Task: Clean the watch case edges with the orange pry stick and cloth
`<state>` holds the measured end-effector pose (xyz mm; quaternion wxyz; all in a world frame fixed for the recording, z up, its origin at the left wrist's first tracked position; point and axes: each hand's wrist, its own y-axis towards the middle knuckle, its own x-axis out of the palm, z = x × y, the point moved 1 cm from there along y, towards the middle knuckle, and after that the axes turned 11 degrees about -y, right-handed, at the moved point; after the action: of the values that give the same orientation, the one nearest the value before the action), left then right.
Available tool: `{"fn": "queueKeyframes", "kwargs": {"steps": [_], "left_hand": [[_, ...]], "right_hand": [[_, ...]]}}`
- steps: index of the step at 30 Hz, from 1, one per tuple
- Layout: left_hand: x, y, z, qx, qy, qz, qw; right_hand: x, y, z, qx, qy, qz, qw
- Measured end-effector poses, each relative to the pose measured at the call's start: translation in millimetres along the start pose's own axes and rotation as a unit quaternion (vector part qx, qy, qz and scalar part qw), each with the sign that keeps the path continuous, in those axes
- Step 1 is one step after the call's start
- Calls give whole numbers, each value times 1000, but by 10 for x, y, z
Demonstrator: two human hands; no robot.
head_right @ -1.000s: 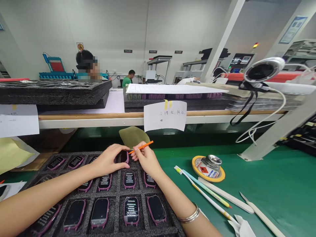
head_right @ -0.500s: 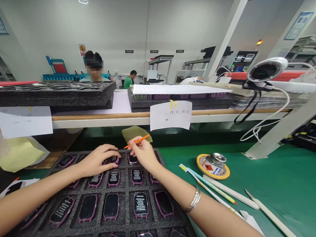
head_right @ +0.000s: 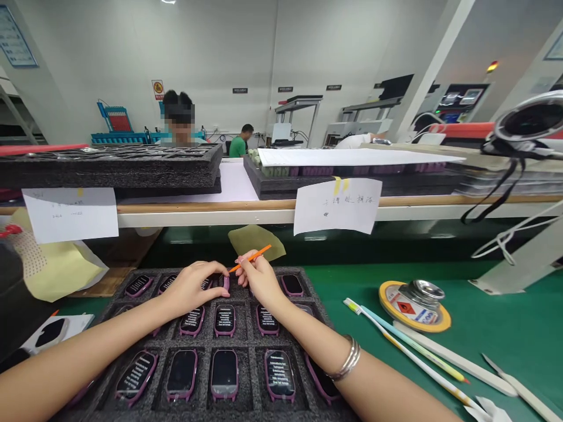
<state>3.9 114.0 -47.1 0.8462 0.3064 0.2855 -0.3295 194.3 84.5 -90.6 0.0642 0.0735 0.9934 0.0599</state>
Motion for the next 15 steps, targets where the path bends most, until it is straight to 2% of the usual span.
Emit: {"fn": "queueKeyframes", "kwargs": {"steps": [7, 12, 15], "left_hand": [[26, -11, -30, -33, -25, 11, 999], [-1, 19, -22, -8, -6, -6, 1000], [-59, 33, 54, 18, 19, -15, 1000]], "right_hand": [[56, -55, -59, -45, -18, 23, 999], [59, -111, -122, -60, -35, 27, 997], [52, -116, -144, -57, -42, 30, 997]]}}
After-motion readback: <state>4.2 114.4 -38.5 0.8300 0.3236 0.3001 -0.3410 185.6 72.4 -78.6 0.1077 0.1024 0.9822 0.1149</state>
